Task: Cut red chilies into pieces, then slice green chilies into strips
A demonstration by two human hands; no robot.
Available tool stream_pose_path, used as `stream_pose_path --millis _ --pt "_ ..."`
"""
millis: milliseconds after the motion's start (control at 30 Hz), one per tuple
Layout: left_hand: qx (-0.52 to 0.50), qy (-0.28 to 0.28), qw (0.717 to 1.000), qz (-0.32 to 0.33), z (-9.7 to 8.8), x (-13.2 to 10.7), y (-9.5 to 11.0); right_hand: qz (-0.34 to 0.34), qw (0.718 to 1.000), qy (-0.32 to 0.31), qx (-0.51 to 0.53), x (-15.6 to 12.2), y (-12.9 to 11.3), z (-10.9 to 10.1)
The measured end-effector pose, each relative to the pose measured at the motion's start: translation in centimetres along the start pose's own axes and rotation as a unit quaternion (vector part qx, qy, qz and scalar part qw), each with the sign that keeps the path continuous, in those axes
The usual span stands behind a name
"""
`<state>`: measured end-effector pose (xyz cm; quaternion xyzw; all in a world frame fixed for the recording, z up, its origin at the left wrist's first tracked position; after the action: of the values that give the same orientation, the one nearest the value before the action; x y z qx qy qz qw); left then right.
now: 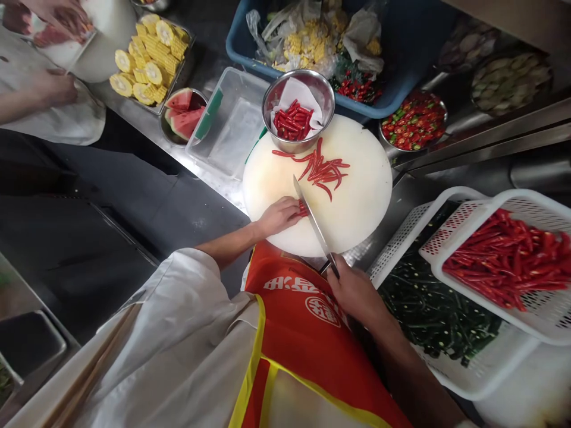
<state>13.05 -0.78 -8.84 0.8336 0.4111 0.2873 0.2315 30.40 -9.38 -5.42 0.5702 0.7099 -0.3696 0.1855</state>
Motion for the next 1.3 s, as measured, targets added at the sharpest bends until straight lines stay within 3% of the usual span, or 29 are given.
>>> stream_pose_path --millis 167,367,533,600,667,767,867,933,1033,1100,1200,1300 --pt "0.009 -0.023 1.000 0.001 0.1 0.2 0.5 -0.032 0.998 0.043 0.010 3.3 -1.6 -0.6" --pt "0.073 -0.062 0.995 0.005 -0.4 -0.1 0.7 -0.040 0.997 0.060 0.018 2.0 -1.6 -0.3" --pt "0.155 0.046 0.975 -0.154 -4.1 -1.2 -3.7 -0.021 0.998 0.050 0.028 0.3 0.5 1.1" --pt "0.160 0.089 0.961 -0.209 -5.0 -1.7 -4.6 -0.020 0.998 0.051 0.039 0.0 0.9 1.4" --pt "0.144 0.097 0.956 -0.238 -5.0 -1.8 -4.6 -0.027 0.996 0.055 0.060 -0.1 0.9 1.6" --pt "0.118 0.052 0.959 -0.251 -5.0 -1.2 -4.4 -0.039 0.992 0.064 0.101 0.1 0.7 1.6" --pt "0.126 -0.016 0.972 -0.199 -6.3 0.1 -4.2 -0.035 0.988 0.069 0.131 0.2 0.9 1.9" --pt "0.137 -0.094 0.980 -0.110 -6.6 1.3 -3.7 -0.026 0.987 0.068 0.141 0.3 1.1 2.2" --pt "0.101 -0.237 0.965 0.050 -5.0 2.1 -2.7 -0.015 0.986 0.073 0.149 0.1 1.0 2.3" --pt "0.058 -0.299 0.946 0.112 -3.8 2.1 -2.5 -0.007 0.985 0.083 0.153 0.0 0.9 2.3" --pt "0.032 -0.342 0.930 0.128 -2.7 2.1 -3.4 0.013 0.985 0.086 0.150 -0.2 0.7 2.3" --pt "0.058 -0.337 0.931 0.131 -2.9 1.8 -4.2 0.044 0.987 0.075 0.138 -0.3 0.5 2.6"
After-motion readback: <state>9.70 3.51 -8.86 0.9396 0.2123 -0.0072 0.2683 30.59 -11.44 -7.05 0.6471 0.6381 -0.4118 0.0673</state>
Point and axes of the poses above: each hand's wrist, its own x-axis towards the middle knuckle, its own z-axis out of the palm, y = z × x, the point moved 10 cm from there along x, towards the middle knuckle, and after that the axes turned 6 degrees about z, right-handed, at the moved point
